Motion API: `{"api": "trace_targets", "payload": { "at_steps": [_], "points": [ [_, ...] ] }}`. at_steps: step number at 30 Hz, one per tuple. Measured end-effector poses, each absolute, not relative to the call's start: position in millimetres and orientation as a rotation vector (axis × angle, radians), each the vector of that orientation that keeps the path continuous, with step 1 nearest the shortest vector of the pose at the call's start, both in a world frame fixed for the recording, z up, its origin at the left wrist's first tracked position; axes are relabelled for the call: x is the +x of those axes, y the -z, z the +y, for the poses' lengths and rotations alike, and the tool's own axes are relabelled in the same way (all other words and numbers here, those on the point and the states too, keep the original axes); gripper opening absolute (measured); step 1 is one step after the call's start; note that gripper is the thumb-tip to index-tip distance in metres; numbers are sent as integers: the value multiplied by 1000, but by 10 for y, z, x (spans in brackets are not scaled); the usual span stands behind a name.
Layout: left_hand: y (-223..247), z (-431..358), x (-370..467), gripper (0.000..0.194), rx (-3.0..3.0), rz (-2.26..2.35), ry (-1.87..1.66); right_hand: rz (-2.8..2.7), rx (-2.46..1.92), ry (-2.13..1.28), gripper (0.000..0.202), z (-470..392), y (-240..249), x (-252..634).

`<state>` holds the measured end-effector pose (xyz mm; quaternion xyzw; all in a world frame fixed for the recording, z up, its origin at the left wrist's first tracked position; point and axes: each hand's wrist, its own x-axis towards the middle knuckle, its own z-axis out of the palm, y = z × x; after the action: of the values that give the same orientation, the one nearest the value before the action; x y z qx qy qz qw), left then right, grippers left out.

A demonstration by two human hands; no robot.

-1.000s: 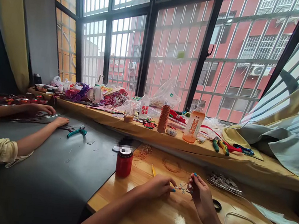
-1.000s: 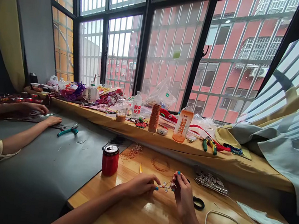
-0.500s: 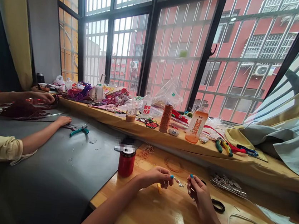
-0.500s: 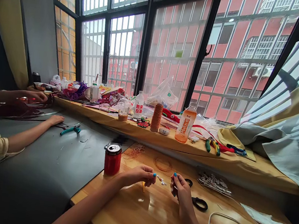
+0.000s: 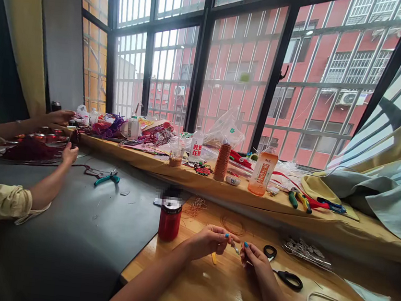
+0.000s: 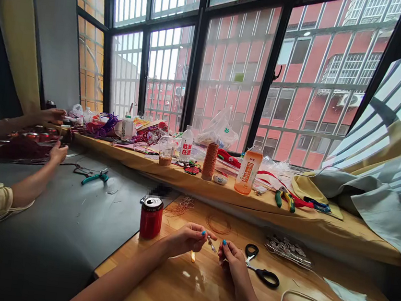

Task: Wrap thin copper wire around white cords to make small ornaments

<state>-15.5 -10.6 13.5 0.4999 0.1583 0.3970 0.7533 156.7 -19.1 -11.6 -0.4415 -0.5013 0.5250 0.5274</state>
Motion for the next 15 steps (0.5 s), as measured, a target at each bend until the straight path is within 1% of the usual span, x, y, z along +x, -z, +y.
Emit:
{"api": "trace_targets", "payload": {
  "at_steps": [6, 10, 12, 15],
  "points": [
    [-131, -69, -118, 29, 1101, 423, -877, -1192, -1053, -1264, 39, -197, 83, 1573],
    [-103, -7, -108, 32, 1125, 539, -894, -1261, -1100, -1229, 45, -147, 66, 1623],
    [-63, 32, -106, 31, 1132, 557, -911, -1371, -1137, -1164, 46, -152, 59, 1634],
    [12, 92, -111, 27, 1159, 582, -936, -1614, -1176, -1005, 41, -235, 32, 1607]
  ]
}}
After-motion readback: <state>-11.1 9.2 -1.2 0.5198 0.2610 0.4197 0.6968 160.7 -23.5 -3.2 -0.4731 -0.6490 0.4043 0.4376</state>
